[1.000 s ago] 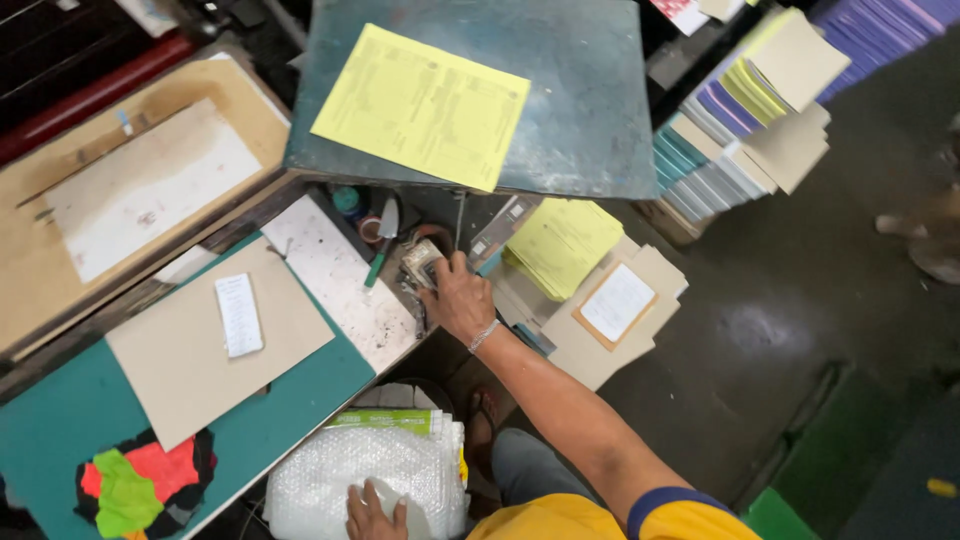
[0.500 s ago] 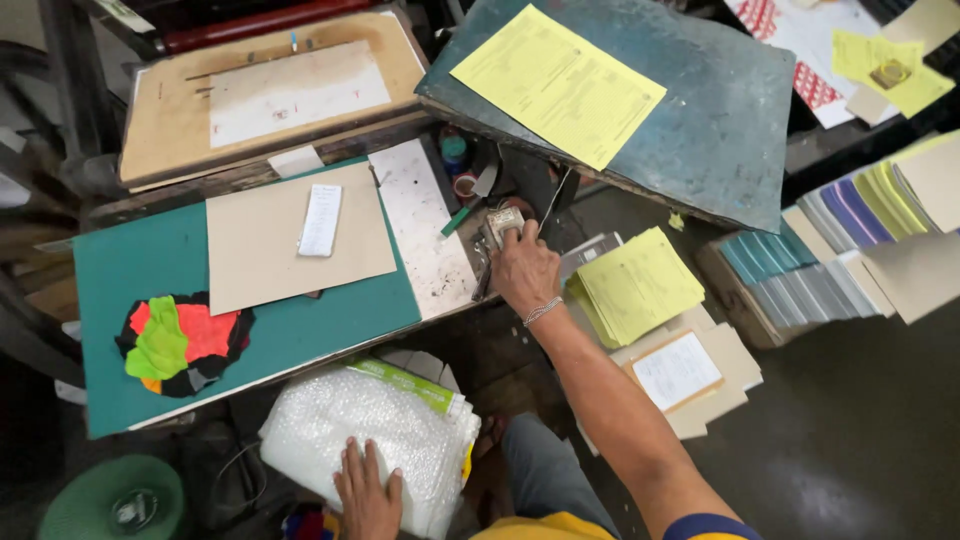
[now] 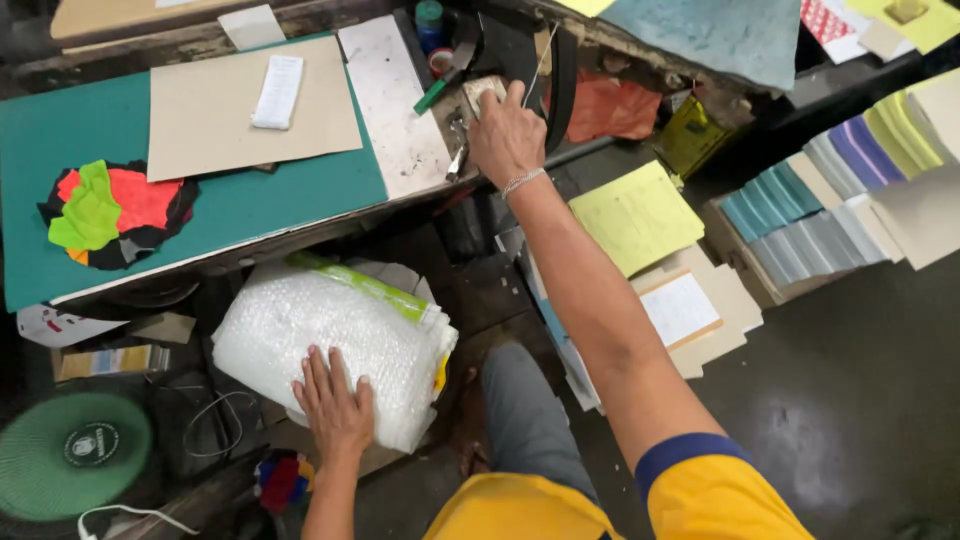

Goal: The person starts a printing machine, fans out a stack of yellow papers, and wipes a surface with a cloth. They then place a single sheet onto the machine's platform and press a button.

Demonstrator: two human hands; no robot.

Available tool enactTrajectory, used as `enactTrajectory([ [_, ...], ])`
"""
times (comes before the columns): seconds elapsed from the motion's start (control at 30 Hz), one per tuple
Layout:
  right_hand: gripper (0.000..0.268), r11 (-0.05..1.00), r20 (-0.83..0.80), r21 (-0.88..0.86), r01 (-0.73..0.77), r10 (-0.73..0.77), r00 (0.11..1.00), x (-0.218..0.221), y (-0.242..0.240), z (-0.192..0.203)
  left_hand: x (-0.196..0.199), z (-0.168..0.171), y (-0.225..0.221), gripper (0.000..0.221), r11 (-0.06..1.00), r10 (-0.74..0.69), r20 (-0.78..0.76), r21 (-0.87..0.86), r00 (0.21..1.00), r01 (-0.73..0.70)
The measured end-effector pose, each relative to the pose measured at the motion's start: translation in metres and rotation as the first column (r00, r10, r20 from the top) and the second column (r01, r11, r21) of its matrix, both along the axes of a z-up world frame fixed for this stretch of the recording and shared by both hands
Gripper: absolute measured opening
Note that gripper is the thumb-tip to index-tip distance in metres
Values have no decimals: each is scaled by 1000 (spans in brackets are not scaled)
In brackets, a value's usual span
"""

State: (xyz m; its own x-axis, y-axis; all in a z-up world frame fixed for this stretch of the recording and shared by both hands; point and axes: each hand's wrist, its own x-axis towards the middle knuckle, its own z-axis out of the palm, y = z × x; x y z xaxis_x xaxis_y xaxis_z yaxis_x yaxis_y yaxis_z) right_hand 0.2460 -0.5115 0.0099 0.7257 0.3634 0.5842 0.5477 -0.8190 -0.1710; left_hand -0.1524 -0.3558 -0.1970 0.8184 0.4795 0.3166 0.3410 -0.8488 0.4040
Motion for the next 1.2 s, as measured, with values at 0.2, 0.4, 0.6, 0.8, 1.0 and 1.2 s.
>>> enactTrajectory([
  [0.2,14,995,-9,-100,32,-33,999,13,7,-14,-5,2,-4,72,1000,17,-25,-19,1000,-18],
  [0.4,29,999,-51,-43,7,-9,999,8,-2,1,4,1,-4,71,999,2,6,-40,1000,-2],
  [0.6,42,1000,-84,-11,9,-9,996,4,-3,5,7,-1,-1,72,999,19,12,-40,1000,-18],
  [0.8,41,992,-17,88,-95,97,995,3,-11,-5,8,0,0,73,999,32,27,-31,999,-31],
  [1.0,42,996,43,43,-73,71,997,-2,-14,13,13,2,0,73,999,5,16,-44,1000,-4],
  [1.2,41,997,-10,-9,-76,76,997,-6,-9,11,6,3,-2,73,997,43,16,-57,999,-42],
])
